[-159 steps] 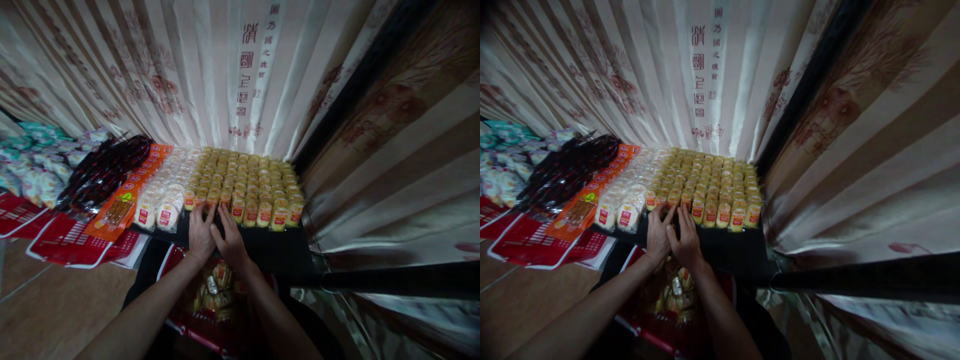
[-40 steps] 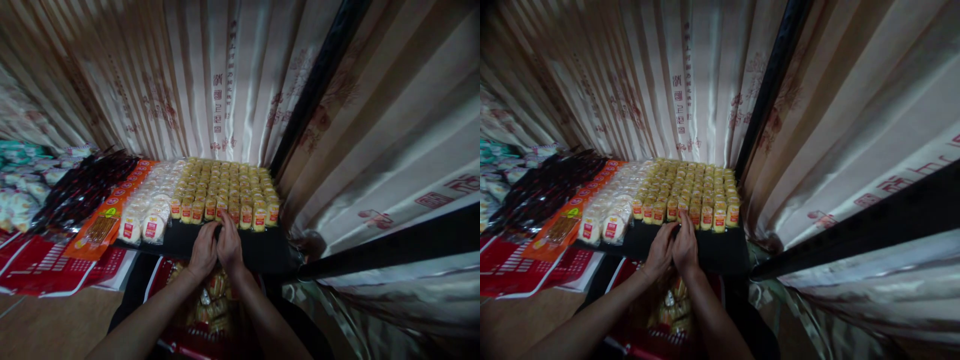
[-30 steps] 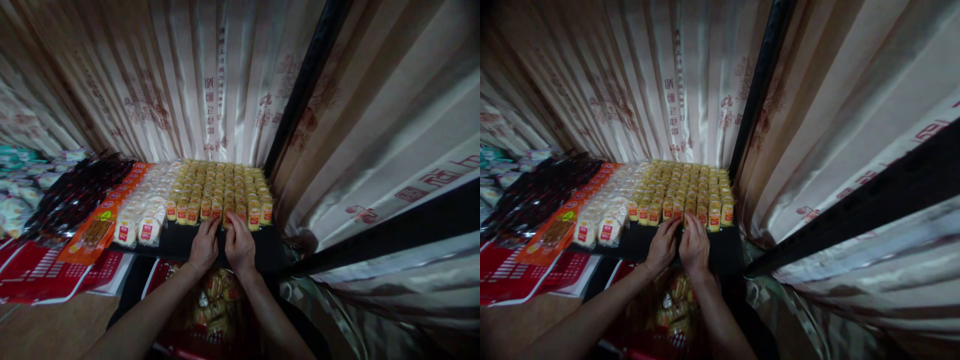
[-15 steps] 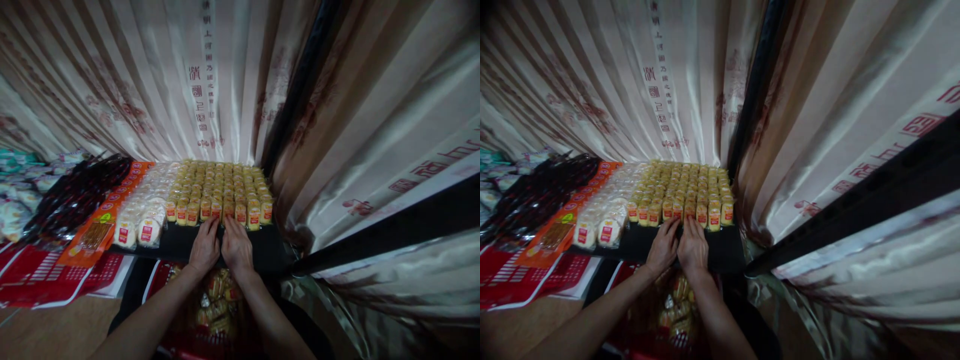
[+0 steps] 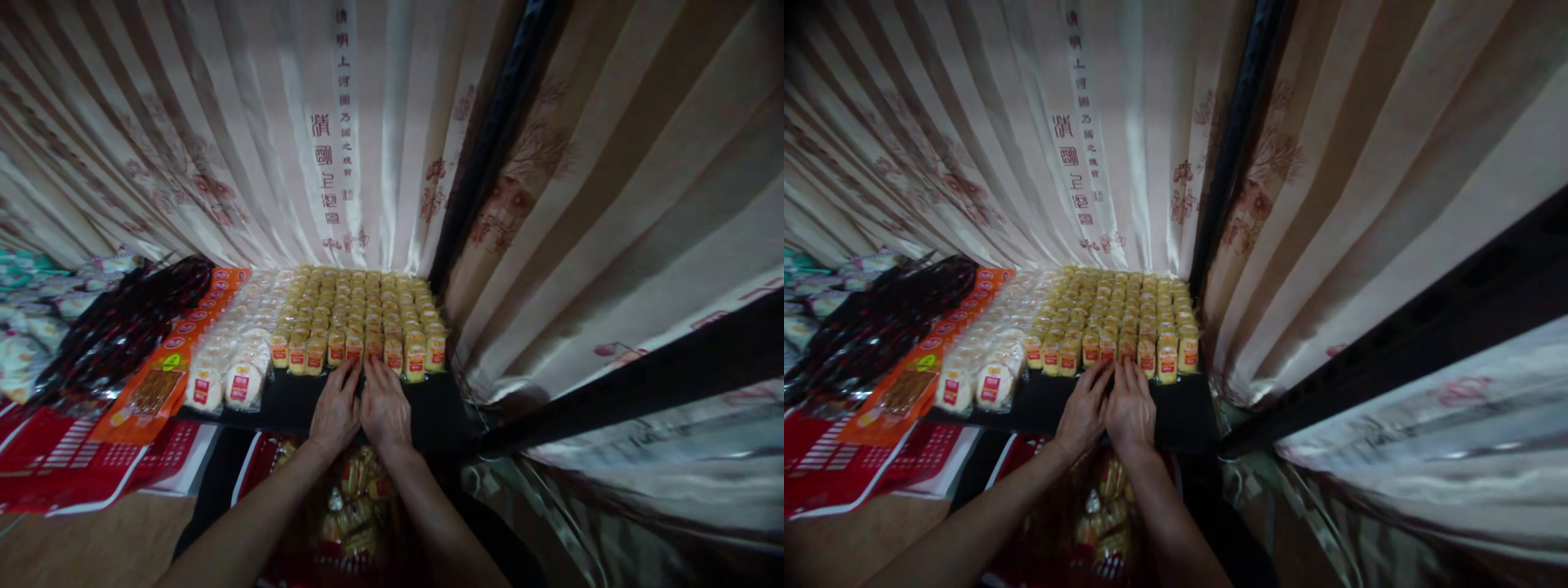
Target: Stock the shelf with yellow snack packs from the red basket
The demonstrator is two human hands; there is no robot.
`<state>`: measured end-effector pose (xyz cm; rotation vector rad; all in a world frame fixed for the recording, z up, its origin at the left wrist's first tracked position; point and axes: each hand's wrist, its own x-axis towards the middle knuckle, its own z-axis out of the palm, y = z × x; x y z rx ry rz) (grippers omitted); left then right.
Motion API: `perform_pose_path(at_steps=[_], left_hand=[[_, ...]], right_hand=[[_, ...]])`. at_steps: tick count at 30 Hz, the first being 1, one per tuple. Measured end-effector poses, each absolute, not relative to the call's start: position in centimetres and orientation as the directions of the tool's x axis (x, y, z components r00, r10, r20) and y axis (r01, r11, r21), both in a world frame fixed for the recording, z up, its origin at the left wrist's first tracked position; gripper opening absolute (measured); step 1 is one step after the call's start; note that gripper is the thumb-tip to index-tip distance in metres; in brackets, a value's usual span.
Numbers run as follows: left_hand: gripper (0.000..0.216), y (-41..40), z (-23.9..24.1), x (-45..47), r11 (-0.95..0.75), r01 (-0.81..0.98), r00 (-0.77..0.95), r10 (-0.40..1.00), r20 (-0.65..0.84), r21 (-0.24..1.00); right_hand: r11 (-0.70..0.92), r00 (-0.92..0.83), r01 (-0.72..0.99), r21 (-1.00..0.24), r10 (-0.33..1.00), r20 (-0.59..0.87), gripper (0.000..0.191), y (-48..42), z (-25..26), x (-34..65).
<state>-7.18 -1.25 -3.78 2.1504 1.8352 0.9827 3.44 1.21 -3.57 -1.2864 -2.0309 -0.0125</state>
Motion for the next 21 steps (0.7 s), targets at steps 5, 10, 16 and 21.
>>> perform_pose_path(at_steps=[5,10,16,21], left_hand=[[0.055,-1.4,-3.8,-7.2,-0.242,0.835,0.052,0.929,0.367,0.494],[0.054,-1.5,-3.8,-7.2,-0.257,0.839,0.055,0.917,0.395,0.480],[0.040,-1.5,-2.4,-6.8,-0.361,0.851,0.191,0.889,0.417,0.380],[0.038,-0.7,-1.6,-6.7,-0.443,0.848,0.309,0.859,0.407,0.290]], right_hand=[[0.471,-0.232,0.805,-0.360,0.809,0.540,0.044,1.2,-3.6,3.4],[0.447,-0.231,0.809,-0.382,0.839,0.493,0.045,1.0,-2.9,3.6],[0.436,-0.238,0.813,-0.386,0.853,0.464,0.044,1.0,-2.4,3.7],[0.401,-0.195,0.807,-0.434,0.874,0.445,0.048,1.3,-1.9,4.0]])
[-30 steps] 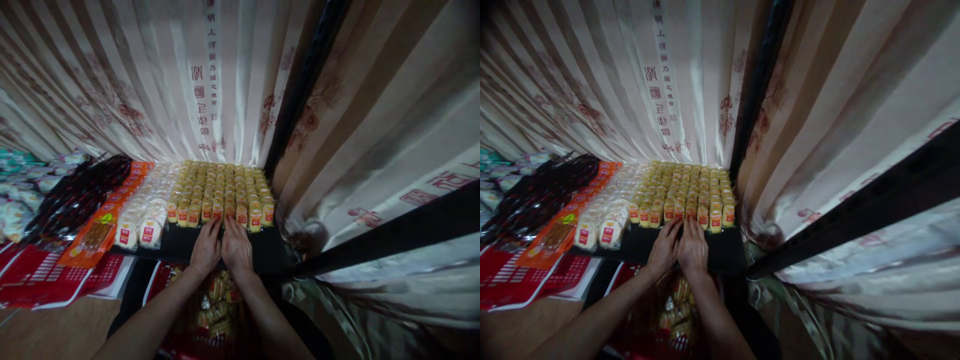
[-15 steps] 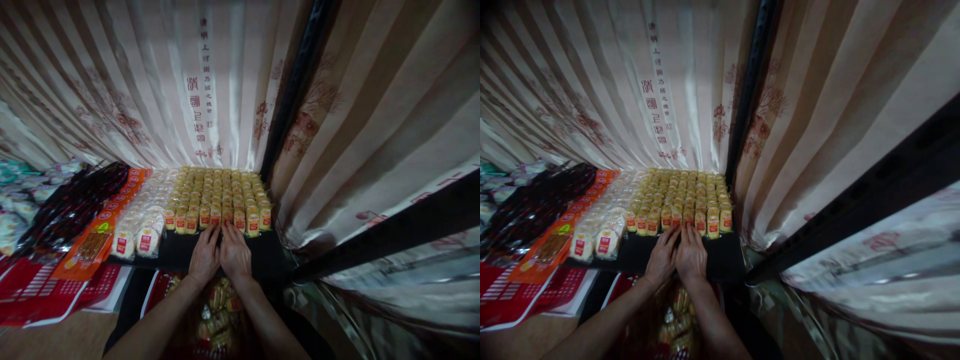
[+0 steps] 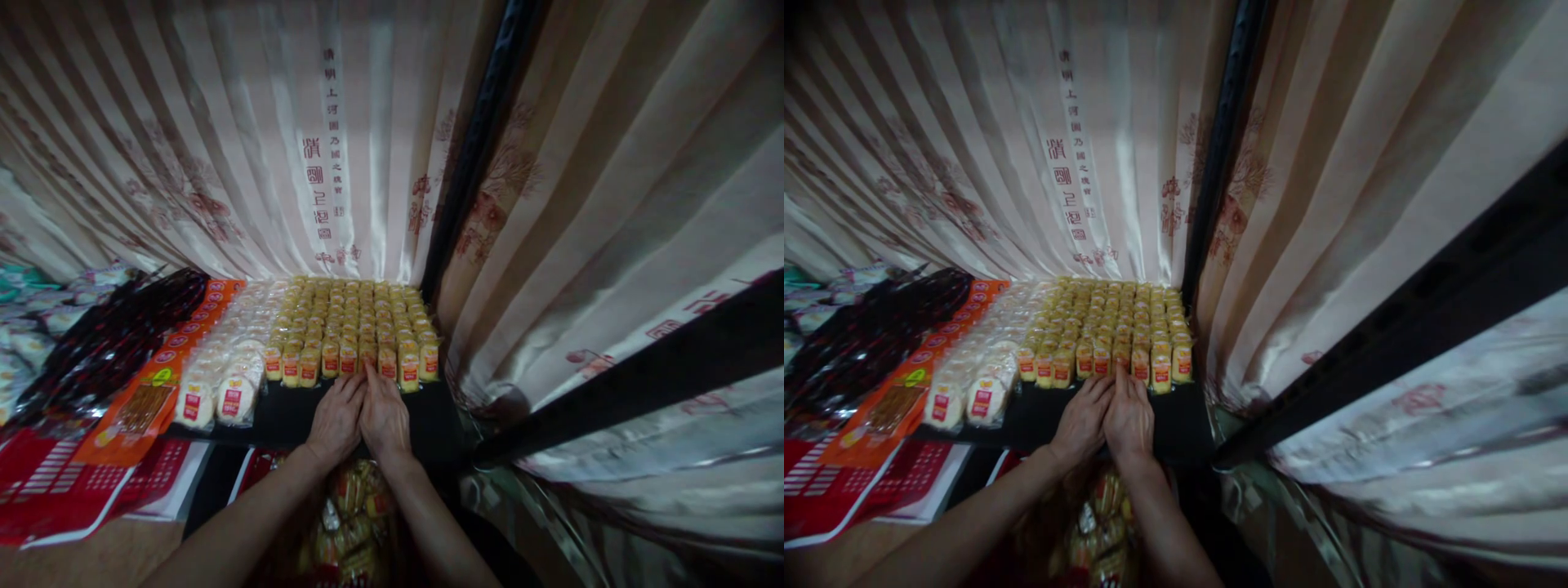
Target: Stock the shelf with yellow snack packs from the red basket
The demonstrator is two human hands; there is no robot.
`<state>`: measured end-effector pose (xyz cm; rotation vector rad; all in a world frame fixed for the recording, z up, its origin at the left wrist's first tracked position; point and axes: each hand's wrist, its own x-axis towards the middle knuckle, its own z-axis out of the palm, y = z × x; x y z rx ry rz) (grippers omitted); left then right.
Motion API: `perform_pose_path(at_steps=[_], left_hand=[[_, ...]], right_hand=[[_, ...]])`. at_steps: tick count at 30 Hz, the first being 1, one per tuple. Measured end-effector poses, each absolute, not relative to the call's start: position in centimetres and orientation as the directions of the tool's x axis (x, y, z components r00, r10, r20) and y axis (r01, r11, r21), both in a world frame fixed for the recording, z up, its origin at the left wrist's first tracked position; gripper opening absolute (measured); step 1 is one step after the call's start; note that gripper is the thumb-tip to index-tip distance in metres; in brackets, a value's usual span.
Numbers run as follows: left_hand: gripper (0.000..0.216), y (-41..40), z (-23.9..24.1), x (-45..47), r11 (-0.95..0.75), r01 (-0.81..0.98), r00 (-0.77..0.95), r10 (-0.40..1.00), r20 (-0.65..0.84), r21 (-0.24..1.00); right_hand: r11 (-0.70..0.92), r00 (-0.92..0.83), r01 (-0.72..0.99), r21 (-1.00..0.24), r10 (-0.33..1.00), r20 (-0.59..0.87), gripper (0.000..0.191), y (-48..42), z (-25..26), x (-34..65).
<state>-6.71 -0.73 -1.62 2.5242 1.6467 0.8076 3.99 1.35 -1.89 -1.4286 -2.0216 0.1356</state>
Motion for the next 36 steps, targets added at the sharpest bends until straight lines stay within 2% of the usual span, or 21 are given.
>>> perform_pose_path(at_steps=[3,8,18,31,36], left_hand=[[0.039,-0.2,-2.1,-6.9,-0.487,0.839,0.369,0.838,0.403,0.244],[0.042,0.0,-2.6,-7.0,-0.500,0.834,0.391,0.835,0.388,0.235],[0.047,-0.3,-2.3,-6.9,-0.435,0.856,0.327,0.875,0.358,0.280],[0.049,-0.4,-2.4,-6.8,-0.442,0.858,0.346,0.873,0.343,0.261],[0.048,-0.5,-2.1,-6.7,-0.437,0.856,0.346,0.881,0.322,0.276]], right_hand=[[0.393,-0.199,0.807,-0.441,0.884,0.423,0.048,1.5,-1.6,4.1],[0.402,-0.217,0.816,-0.414,0.879,0.425,0.044,1.3,-1.3,4.1],[0.310,-0.103,0.884,-0.350,0.859,0.501,0.036,0.1,-0.8,5.6],[0.266,-0.155,0.921,-0.286,0.922,0.356,0.040,0.5,-1.2,5.2],[0.256,-0.146,0.922,-0.291,0.925,0.350,0.040,1.1,-1.1,4.9]])
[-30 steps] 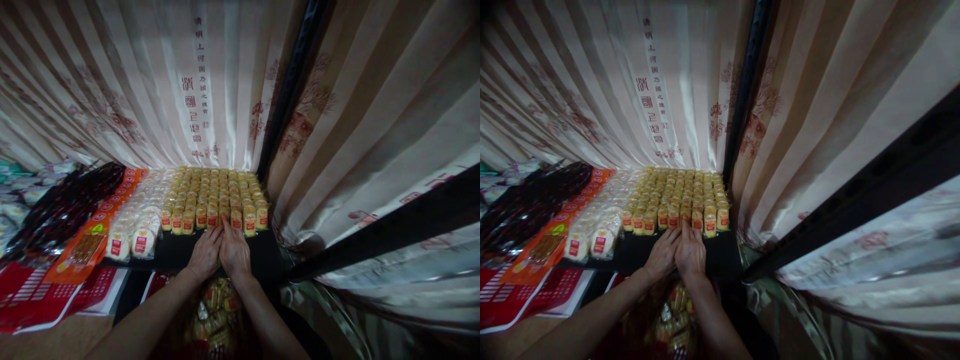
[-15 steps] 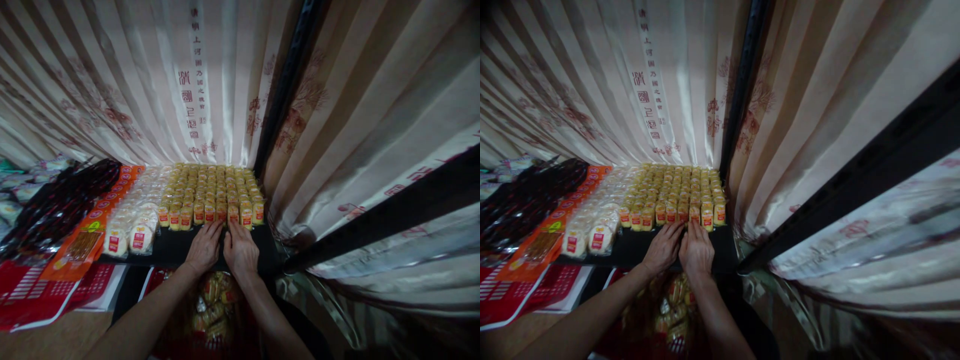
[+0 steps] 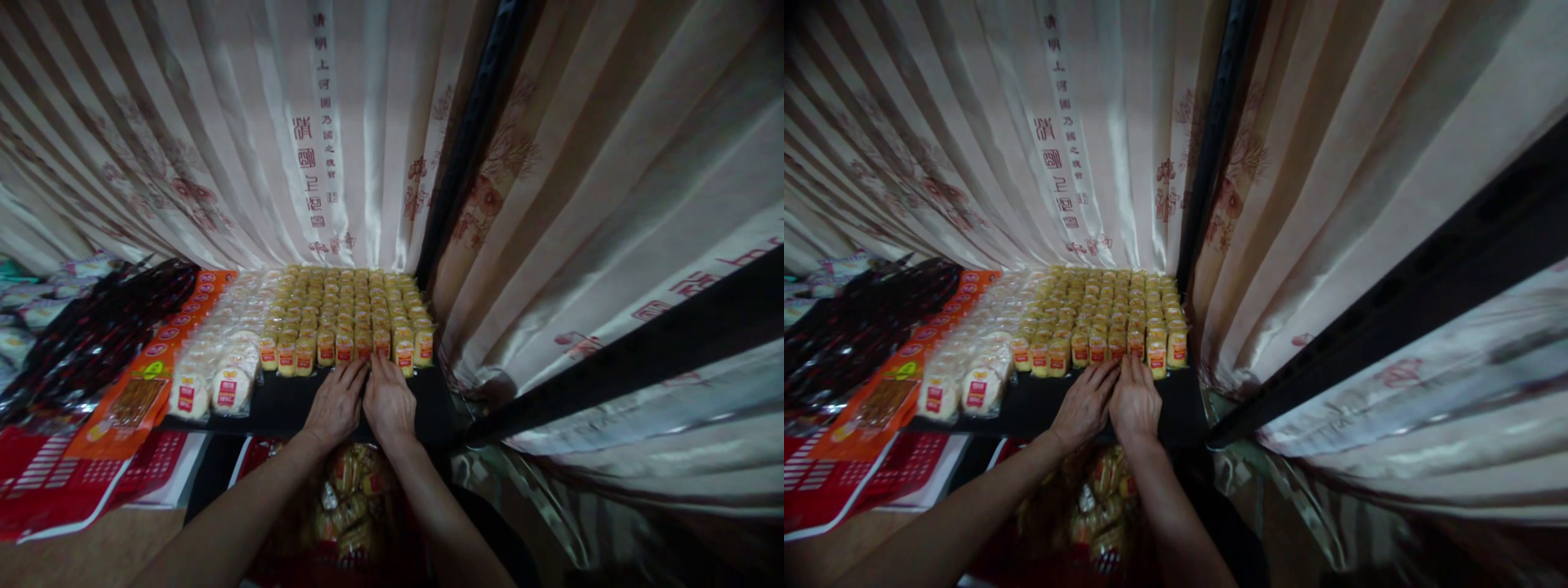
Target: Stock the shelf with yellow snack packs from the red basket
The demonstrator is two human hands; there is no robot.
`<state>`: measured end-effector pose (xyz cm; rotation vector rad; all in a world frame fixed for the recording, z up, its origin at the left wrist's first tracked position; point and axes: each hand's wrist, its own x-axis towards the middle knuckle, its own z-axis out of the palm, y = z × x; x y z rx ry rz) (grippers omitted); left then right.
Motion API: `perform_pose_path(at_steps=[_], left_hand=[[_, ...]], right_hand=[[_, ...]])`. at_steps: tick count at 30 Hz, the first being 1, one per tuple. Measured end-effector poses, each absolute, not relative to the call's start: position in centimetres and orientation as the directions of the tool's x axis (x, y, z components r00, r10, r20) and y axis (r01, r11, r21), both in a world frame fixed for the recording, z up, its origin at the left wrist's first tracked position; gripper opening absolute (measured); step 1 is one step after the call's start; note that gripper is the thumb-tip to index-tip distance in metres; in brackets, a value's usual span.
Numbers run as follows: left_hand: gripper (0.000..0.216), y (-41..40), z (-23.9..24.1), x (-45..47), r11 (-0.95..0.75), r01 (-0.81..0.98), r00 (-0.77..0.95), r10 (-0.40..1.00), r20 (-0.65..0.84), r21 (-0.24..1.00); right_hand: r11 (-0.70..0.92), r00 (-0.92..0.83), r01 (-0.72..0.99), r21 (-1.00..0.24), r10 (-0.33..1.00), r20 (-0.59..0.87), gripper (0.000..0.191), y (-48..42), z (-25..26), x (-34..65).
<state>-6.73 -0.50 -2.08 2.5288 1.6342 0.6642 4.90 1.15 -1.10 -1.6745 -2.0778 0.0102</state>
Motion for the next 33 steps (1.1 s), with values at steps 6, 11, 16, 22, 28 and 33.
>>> perform_pose_path(at_steps=[6,11,16,22,28,33], left_hand=[[0.050,-0.4,-2.2,-6.7,-0.452,0.850,0.353,0.870,0.343,0.271],[0.052,-0.5,-2.5,-6.7,-0.461,0.855,0.370,0.862,0.346,0.237],[0.048,-0.5,-3.3,-6.9,-0.497,0.847,0.410,0.837,0.362,0.189],[0.045,0.4,-2.5,-6.0,-0.548,0.811,0.451,0.808,0.378,0.206],[0.046,1.3,-2.5,-4.9,-0.575,0.794,0.463,0.783,0.416,0.197],[0.044,1.3,-3.0,-4.7,-0.551,0.812,0.441,0.795,0.416,0.191]], right_hand=[[0.263,-0.138,0.913,-0.311,0.918,0.372,0.039,1.6,-1.2,4.9],[0.285,-0.146,0.899,-0.334,0.911,0.385,0.039,1.7,-1.2,5.2],[0.295,-0.150,0.889,-0.349,0.910,0.387,0.040,2.0,-1.4,5.3],[0.296,-0.110,0.861,-0.415,0.903,0.415,0.041,2.1,-1.0,5.7],[0.273,-0.088,0.861,-0.430,0.911,0.402,0.040,2.0,-0.4,5.9],[0.290,-0.093,0.849,-0.441,0.905,0.414,0.041,1.4,-0.3,6.0]])
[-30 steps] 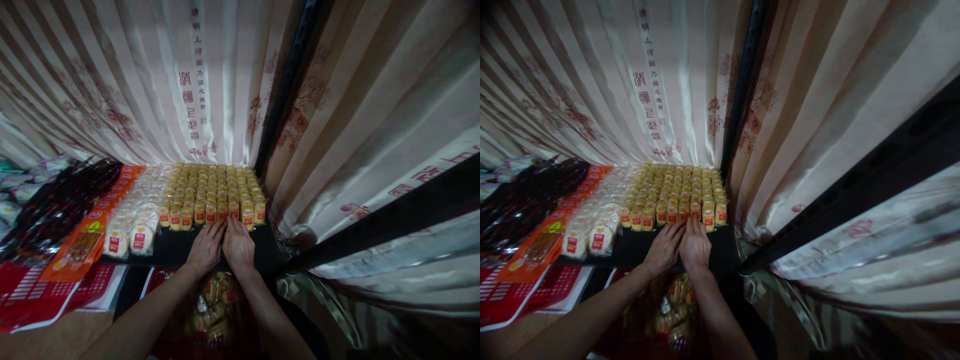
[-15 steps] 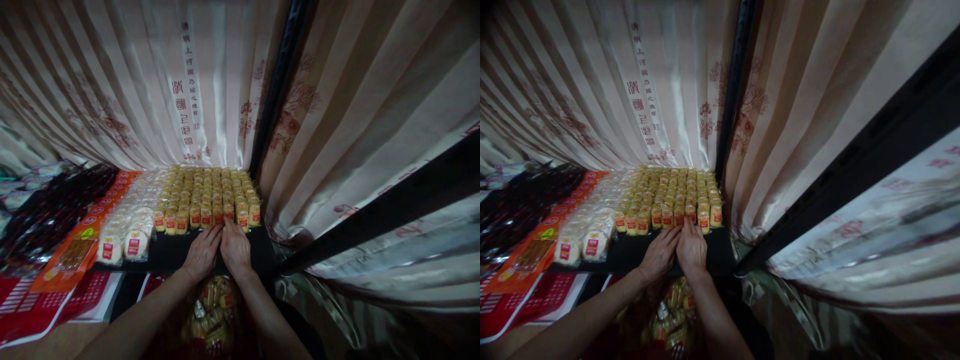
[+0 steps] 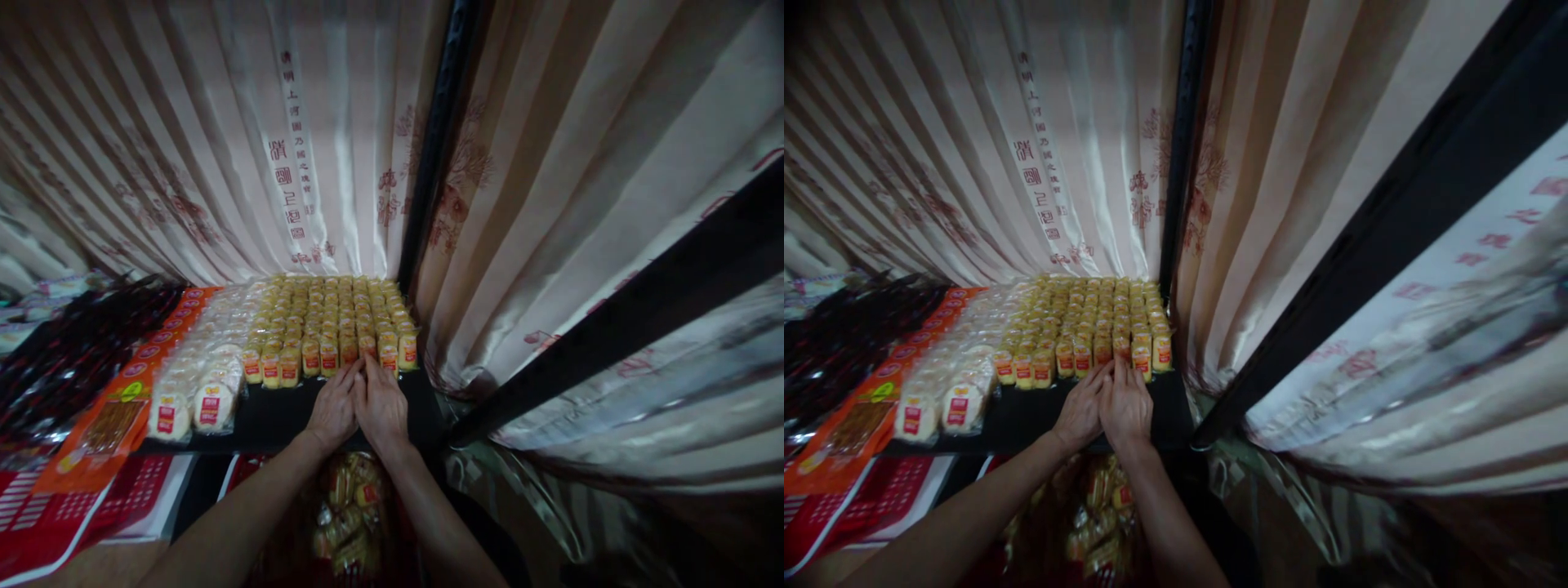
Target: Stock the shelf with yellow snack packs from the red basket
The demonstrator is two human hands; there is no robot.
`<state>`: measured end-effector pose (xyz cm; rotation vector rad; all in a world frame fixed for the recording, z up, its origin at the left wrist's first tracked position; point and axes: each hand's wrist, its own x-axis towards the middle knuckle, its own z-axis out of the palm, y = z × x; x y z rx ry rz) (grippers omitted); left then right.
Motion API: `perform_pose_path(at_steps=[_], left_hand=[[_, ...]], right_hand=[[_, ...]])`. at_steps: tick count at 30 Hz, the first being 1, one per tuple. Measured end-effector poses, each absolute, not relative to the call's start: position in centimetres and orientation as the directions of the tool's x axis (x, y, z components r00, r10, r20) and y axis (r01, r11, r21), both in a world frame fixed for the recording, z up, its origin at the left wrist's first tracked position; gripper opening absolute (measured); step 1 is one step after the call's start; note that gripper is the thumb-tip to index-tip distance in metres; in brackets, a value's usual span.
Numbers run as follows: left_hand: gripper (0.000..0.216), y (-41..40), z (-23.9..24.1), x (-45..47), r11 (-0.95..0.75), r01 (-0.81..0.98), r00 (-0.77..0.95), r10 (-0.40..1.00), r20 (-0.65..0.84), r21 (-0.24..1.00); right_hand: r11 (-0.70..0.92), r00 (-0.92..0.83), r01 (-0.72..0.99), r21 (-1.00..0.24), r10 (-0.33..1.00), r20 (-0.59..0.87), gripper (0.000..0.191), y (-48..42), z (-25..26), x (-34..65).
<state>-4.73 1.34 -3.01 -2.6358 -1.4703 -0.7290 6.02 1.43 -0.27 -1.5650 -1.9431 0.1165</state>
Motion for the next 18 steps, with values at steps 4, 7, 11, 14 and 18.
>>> perform_pose_path(at_steps=[4,7,11,14,18], left_hand=[[0.041,1.3,-2.7,-4.6,-0.562,0.810,0.462,0.786,0.412,0.164],[0.042,1.2,-2.4,-4.5,-0.533,0.826,0.435,0.809,0.396,0.183],[0.047,1.1,-2.3,-4.5,-0.507,0.835,0.405,0.829,0.386,0.213],[0.051,1.0,-2.5,-4.5,-0.494,0.838,0.388,0.838,0.383,0.233],[0.052,1.0,-2.6,-4.6,-0.490,0.836,0.378,0.841,0.386,0.248]], right_hand=[[0.324,-0.094,0.829,-0.456,0.884,0.459,0.040,1.1,-0.2,6.5],[0.322,-0.050,0.834,-0.449,0.853,0.520,0.036,0.9,0.0,7.2],[0.268,0.004,0.864,-0.427,0.844,0.536,0.033,0.6,0.2,8.2],[0.209,0.022,0.891,-0.403,0.867,0.498,0.033,0.5,0.0,8.6],[0.197,0.021,0.897,-0.395,0.875,0.483,0.036,0.7,-0.6,8.7]])
